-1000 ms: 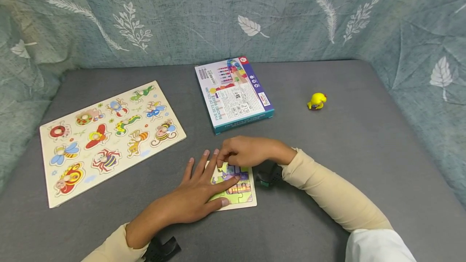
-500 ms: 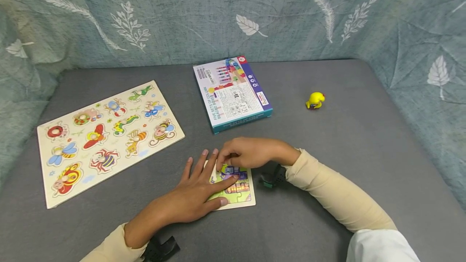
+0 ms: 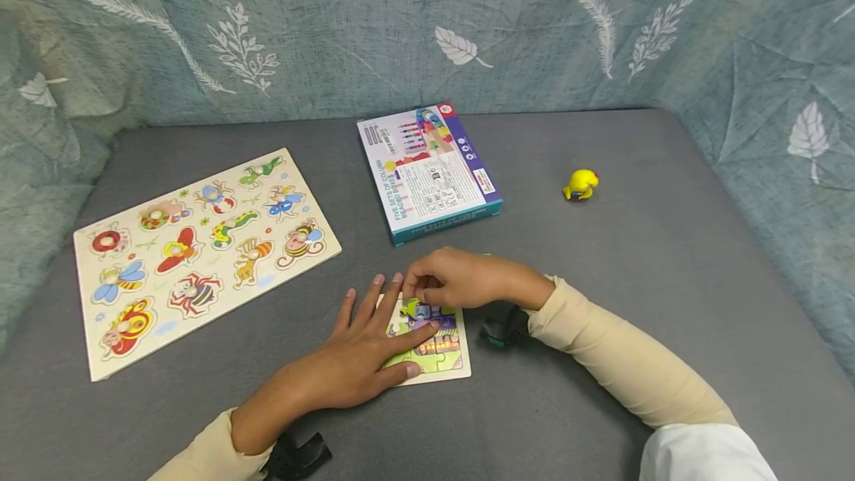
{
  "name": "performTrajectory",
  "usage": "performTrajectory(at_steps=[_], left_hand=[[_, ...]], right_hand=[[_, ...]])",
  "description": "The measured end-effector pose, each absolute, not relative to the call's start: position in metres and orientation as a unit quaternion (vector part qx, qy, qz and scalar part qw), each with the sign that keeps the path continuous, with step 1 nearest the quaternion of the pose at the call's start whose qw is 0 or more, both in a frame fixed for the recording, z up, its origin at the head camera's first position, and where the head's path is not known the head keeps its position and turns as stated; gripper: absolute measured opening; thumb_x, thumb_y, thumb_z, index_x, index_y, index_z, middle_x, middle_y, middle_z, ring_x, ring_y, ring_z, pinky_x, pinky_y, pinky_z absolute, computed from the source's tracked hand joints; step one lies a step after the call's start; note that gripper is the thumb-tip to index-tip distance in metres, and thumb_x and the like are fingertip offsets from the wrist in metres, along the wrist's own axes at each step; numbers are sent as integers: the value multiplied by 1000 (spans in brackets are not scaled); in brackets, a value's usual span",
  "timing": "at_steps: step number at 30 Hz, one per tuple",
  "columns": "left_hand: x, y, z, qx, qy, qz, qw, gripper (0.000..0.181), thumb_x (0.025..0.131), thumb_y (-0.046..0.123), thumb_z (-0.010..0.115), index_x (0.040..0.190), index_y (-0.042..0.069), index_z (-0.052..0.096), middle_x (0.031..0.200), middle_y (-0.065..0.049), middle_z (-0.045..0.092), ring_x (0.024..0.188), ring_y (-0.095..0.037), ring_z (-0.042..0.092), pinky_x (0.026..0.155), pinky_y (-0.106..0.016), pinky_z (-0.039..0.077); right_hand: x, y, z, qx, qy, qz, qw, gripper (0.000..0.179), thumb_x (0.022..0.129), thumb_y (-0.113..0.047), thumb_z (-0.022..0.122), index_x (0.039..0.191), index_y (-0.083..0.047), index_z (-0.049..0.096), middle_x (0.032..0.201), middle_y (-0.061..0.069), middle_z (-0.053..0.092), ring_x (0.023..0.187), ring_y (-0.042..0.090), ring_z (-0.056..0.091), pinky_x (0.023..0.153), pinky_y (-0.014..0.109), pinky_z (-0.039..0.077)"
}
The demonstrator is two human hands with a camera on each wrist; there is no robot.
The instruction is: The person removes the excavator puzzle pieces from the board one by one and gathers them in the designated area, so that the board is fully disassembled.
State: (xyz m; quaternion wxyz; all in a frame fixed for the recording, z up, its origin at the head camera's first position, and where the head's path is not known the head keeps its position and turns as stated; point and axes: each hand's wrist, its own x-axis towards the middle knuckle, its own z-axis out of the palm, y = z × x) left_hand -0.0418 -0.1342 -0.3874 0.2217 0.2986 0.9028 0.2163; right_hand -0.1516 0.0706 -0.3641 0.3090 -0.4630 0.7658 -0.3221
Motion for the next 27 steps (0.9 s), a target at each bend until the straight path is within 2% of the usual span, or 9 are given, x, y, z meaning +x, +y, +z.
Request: performTrajectory(at_steps=[7, 19, 27], left_hand=[[-40, -134, -387, 292, 905, 220, 216, 51, 101, 47, 47, 150, 37, 37, 158, -19, -19, 141, -35, -25, 106, -65, -11], [-40, -132, -386, 282, 905, 225, 227, 54, 100, 46, 49, 151, 36, 35, 156, -18, -24, 141, -31, -27, 108, -62, -9], [-39, -130, -384, 274, 908, 223, 225, 53, 100, 42, 52, 150, 36, 37, 157, -20, -21, 142, -33, -24, 108, -63, -5]], right_hand=[[-151, 72, -366, -466, 765, -322, 306, 19, 95, 1, 54, 108, -2, 67, 90, -1, 66, 73, 5, 56, 68, 22, 48], [-152, 73, -368, -461, 763, -328, 313, 19, 93, 2, 56, 108, -2, 67, 92, 0, 65, 78, 6, 57, 72, 23, 49], [-151, 74, -367, -457, 765, -328, 313, 19, 94, 2, 56, 109, -3, 67, 92, -1, 64, 79, 7, 56, 72, 23, 48]])
